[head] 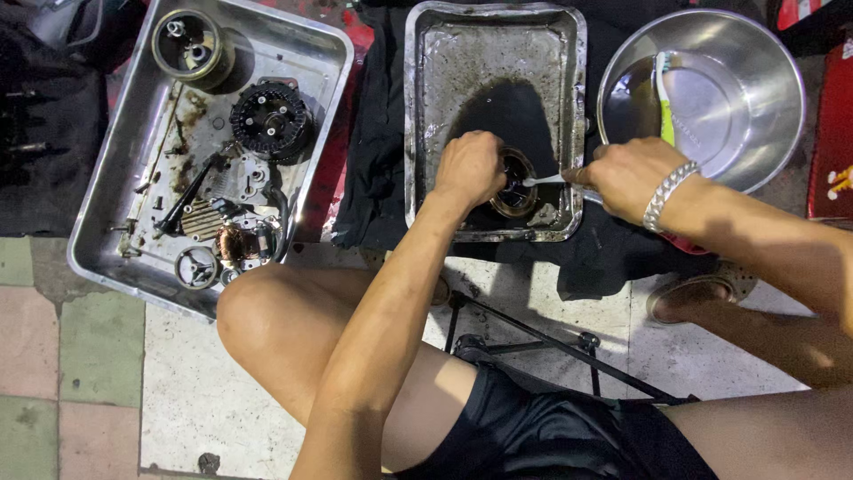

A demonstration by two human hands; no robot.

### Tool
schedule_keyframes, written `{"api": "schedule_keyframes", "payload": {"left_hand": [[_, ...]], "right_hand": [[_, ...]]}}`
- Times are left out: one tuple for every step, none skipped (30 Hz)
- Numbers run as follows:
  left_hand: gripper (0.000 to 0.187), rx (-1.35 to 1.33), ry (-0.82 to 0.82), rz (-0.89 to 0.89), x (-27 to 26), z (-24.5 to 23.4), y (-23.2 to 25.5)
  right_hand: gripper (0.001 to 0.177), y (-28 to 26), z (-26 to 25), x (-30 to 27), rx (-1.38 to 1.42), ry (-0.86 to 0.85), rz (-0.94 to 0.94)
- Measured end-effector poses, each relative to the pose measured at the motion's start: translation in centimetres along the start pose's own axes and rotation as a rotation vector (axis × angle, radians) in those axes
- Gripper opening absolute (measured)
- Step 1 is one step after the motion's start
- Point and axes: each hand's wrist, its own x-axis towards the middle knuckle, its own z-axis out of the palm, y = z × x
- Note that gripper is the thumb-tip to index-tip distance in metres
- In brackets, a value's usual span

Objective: The person scrubs a circular mechanical part with a toothbrush in a tray of dark liquid. The person rotates the part to clean different sides and areas.

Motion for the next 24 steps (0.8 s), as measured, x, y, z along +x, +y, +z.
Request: {"api": "schedule_keyframes", "payload": {"left_hand": [[0.017,0.006,0.002,0.004,-0.04,0.13,-0.04],[0.016,0.012,0.003,0.009,-0.1,0.22,-0.06],[0.014,0.017,0.005,0.02,0.02,0.31,0.09],[0.016,0.009,-0.005,0.022,0.09,0.27,0.12],[0.017,0.002,-0.014,0.018,0.01,0.08,-0.05],[0.018,-0.005,-0.023,0.015,-0.06,-0.06,-0.14],[0.019,-0.006,-0.006,0.023,-0.11,-0.12,-0.11],[0.02,-0.007,0.011,0.031,-0.11,-0.05,0.06],[0.021,-0.011,0.025,0.046,-0.08,0.18,0.37],[0.019,0.002,0.012,0.038,-0.05,0.27,0.43],[0.017,0.015,0.0,0.03,0.01,0.25,0.31],[0.016,0.028,-0.013,0.022,0.07,0.26,0.27],[0.017,0.022,-0.013,0.03,0.1,0.24,0.28],[0.018,0.016,-0.013,0.037,0.13,0.22,0.37],[0.019,0.01,-0.014,0.043,0.04,0.16,0.4],[0.018,0.012,-0.016,0.038,-0.03,0.03,0.38],[0.017,0.012,-0.02,0.04,0.01,-0.05,0.53],[0.017,0.012,-0.025,0.041,0.05,-0.1,0.66],[0.017,0.001,-0.028,0.037,0.06,-0.13,0.72],[0.019,-0.01,-0.032,0.034,0.04,-0.19,0.65],[0.02,-0.019,-0.036,0.022,-0.15,-0.3,0.43],[0.019,-0.011,-0.03,0.034,-0.25,-0.22,0.48],[0.019,-0.001,-0.023,0.049,-0.22,-0.05,0.69],[0.019,0.009,-0.017,0.063,-0.23,0.01,0.77]], "right_hand": [[0.049,-0.01,0.0,0.13,-0.024,0.069,-0.013],[0.047,0.04,-0.04,0.34,-0.048,0.138,-0.026],[0.046,0.2,0.0,0.32,-0.072,0.207,-0.032],[0.045,0.27,0.15,0.14,-0.093,0.192,-0.043],[0.045,0.24,0.25,0.02,-0.115,0.177,-0.06],[0.045,0.22,0.23,-0.03,-0.137,0.162,-0.076],[0.043,0.21,0.02,0.11,-0.105,0.129,-0.057],[0.042,0.32,-0.23,0.23,-0.074,0.095,-0.037],[0.04,0.5,-0.2,0.04,-0.04,0.059,-0.01],[0.043,0.52,-0.04,0.0,-0.045,0.115,-0.033],[0.046,0.42,0.16,0.14,-0.049,0.172,-0.057],[0.049,0.38,0.37,0.23,-0.054,0.228,-0.079],[0.052,0.33,0.48,0.36,-0.058,0.192,-0.083],[0.054,0.22,0.59,0.43,-0.063,0.155,-0.086],[0.057,0.1,0.66,0.51,-0.067,0.119,-0.091],[0.054,0.05,0.57,0.72,-0.068,0.169,-0.099],[0.051,0.08,0.42,0.86,-0.069,0.219,-0.1],[0.048,0.09,0.28,0.88,-0.069,0.268,-0.101],[0.05,0.0,0.29,0.65,-0.085,0.24,-0.09],[0.051,-0.16,0.35,0.33,-0.1,0.212,-0.08],[0.052,-0.37,0.28,0.26,-0.116,0.184,-0.077],[0.052,-0.34,0.08,0.33,-0.097,0.148,-0.071],[0.052,-0.19,-0.12,0.48,-0.078,0.113,-0.061],[0.052,-0.13,-0.17,0.61,-0.058,0.079,-0.052]]}}
